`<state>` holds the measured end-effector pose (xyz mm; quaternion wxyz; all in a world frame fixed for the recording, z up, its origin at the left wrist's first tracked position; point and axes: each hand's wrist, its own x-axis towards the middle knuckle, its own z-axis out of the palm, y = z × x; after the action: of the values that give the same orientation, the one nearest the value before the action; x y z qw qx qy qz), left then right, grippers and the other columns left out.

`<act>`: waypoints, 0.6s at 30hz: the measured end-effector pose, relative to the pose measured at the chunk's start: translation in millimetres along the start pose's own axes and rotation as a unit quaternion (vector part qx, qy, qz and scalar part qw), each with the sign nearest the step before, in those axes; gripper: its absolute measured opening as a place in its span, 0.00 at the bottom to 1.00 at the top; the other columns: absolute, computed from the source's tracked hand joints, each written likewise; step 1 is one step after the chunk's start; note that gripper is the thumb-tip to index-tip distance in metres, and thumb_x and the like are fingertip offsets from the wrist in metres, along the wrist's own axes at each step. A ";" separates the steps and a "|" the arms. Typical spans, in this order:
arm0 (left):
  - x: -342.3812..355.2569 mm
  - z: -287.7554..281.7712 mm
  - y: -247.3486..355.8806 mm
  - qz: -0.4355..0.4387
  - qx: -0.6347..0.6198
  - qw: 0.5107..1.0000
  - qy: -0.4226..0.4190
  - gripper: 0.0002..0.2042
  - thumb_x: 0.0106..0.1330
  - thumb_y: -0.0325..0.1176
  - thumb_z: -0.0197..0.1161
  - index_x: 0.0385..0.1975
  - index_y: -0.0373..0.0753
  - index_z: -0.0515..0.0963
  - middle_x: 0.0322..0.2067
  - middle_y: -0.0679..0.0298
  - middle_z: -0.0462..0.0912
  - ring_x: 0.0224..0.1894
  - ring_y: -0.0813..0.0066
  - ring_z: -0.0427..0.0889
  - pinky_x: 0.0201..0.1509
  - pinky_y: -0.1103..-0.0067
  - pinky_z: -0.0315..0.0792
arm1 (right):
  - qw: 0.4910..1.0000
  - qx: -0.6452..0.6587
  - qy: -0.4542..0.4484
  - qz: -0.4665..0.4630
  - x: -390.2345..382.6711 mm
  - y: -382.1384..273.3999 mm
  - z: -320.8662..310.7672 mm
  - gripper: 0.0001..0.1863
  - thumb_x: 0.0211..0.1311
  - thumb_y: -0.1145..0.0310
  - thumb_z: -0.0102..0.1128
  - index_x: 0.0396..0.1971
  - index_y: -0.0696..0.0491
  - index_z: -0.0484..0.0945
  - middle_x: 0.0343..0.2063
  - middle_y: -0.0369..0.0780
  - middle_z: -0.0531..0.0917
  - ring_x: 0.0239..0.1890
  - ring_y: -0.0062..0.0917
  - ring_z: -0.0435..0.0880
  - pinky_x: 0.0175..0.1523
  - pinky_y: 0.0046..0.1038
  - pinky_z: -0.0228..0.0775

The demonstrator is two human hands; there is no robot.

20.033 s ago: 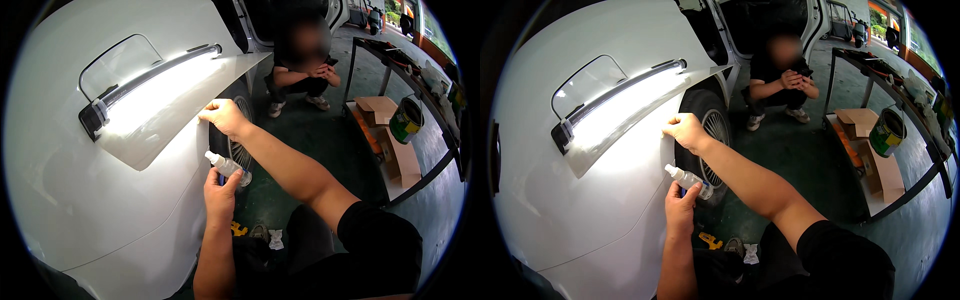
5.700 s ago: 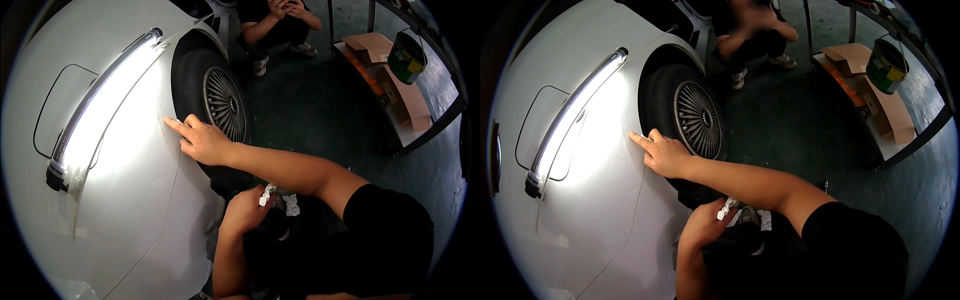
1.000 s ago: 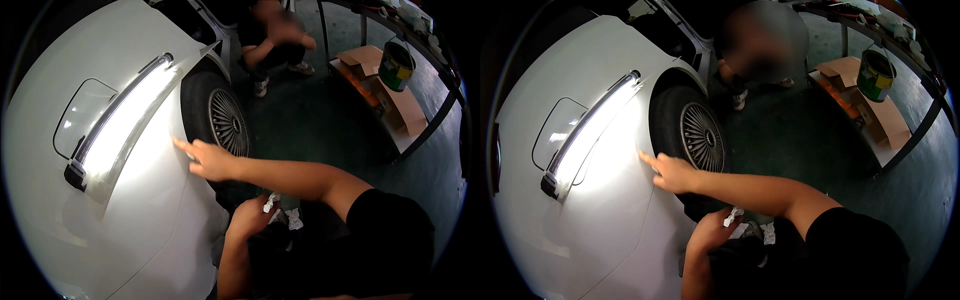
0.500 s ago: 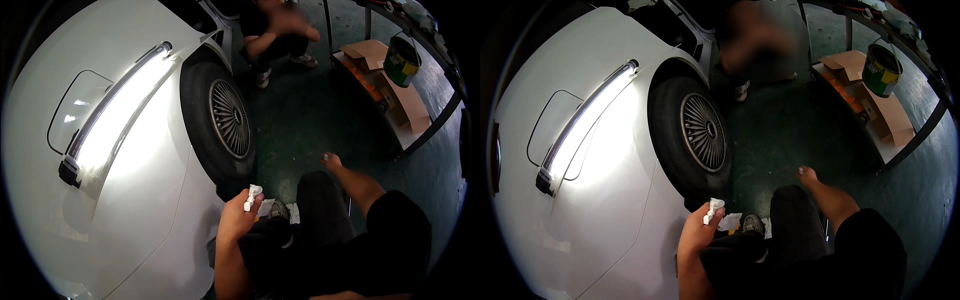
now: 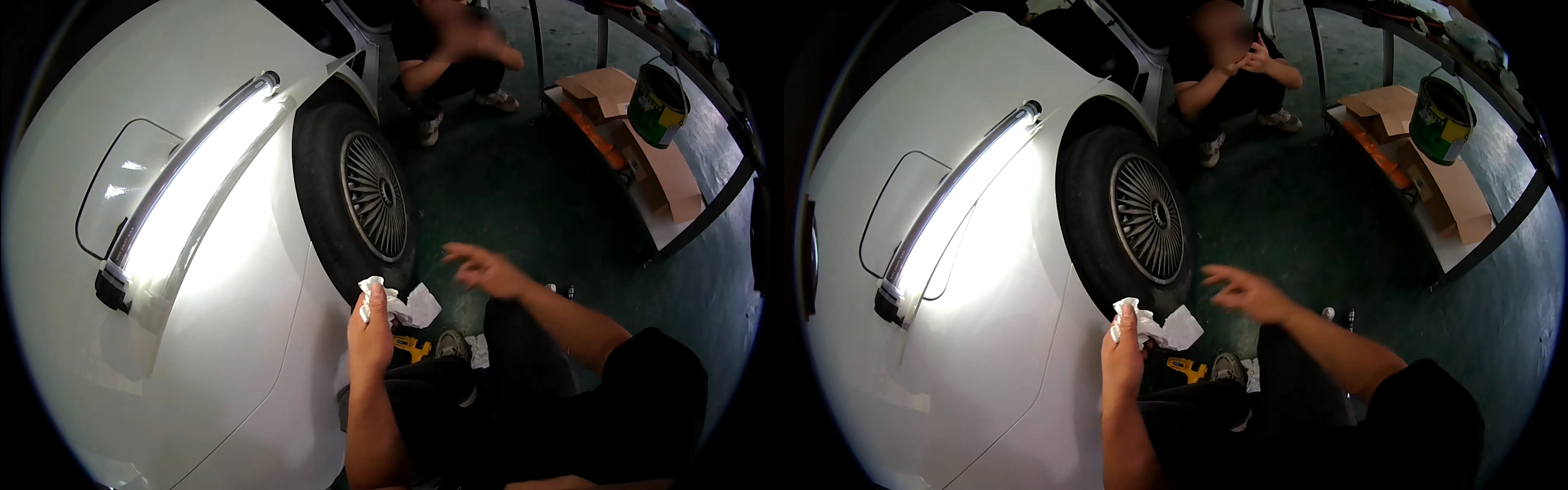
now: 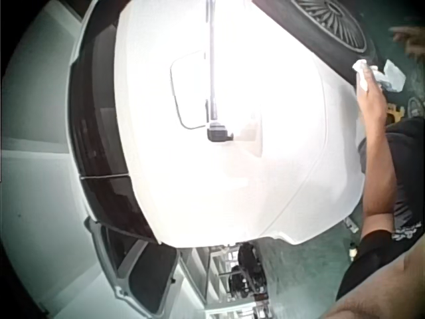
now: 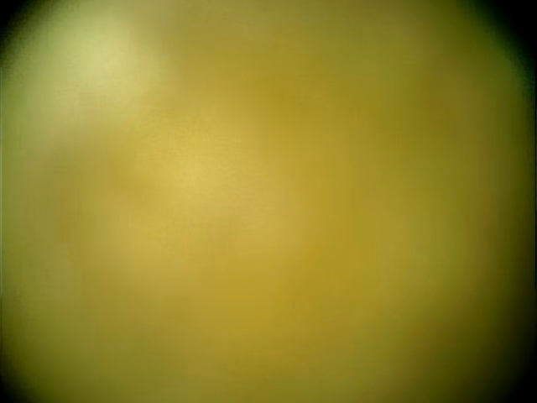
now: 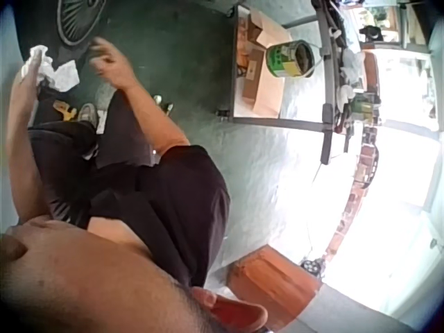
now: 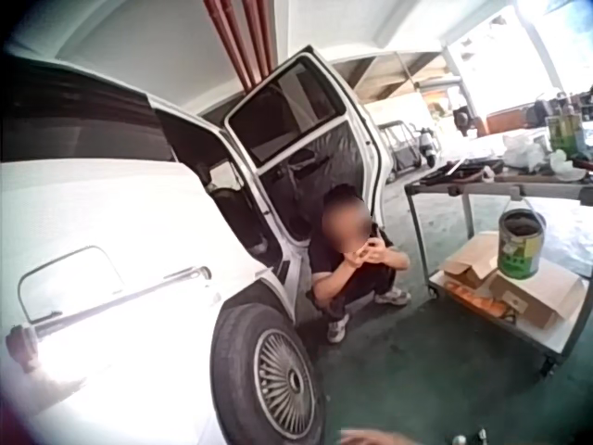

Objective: The person cleans the rear bumper of a white car with a spray and cloth, then uses a hot glue gun to apply glue to a dent and attach a small blue plastic piece. They also use a white rectangular board to inspect the surface and apply glue to the fuel door area.

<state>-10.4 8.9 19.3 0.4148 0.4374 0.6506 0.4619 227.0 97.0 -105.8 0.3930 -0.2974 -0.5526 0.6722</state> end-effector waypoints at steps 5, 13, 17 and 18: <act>5.3 1.7 -0.4 -0.004 -0.041 0.999 0.014 0.24 0.81 0.55 0.47 0.46 0.36 0.75 0.31 0.71 0.75 0.31 0.86 0.70 0.34 0.83 0.65 | 0.980 -0.105 -0.085 -0.149 29.8 -69.7 100.6 0.20 0.63 0.73 0.65 0.56 0.52 0.81 0.55 0.40 0.79 0.52 0.29 0.83 0.57 0.30 0.77; -1.1 -11.3 4.8 0.051 -0.056 0.994 0.081 0.25 0.79 0.53 0.54 0.55 0.33 0.71 0.30 0.71 0.72 0.29 0.87 0.68 0.32 0.85 0.63 | 0.968 -0.068 0.047 -0.237 138.2 -115.9 114.1 0.18 0.60 0.76 0.64 0.51 0.58 0.84 0.46 0.39 0.86 0.47 0.22 0.85 0.56 0.25 0.76; -3.9 -3.2 15.6 0.058 -0.061 0.994 0.076 0.26 0.79 0.52 0.54 0.58 0.31 0.70 0.30 0.70 0.72 0.30 0.86 0.68 0.33 0.87 0.64 | 0.917 0.219 0.112 -0.313 223.4 -187.3 116.7 0.17 0.62 0.77 0.62 0.51 0.61 0.84 0.41 0.41 0.88 0.41 0.20 0.84 0.45 0.24 0.76; -4.0 -3.1 16.2 0.058 -0.056 0.994 0.074 0.25 0.79 0.51 0.54 0.58 0.31 0.70 0.30 0.70 0.72 0.30 0.86 0.69 0.34 0.86 0.65 | 0.906 0.233 0.123 -0.331 236.0 -195.8 126.7 0.17 0.62 0.76 0.63 0.51 0.61 0.84 0.41 0.41 0.88 0.40 0.20 0.84 0.45 0.24 0.75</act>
<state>-9.2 7.5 36.2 0.3617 0.4148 0.6262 0.5522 39.0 250.6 120.5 0.7161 -0.0775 -0.3942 0.5709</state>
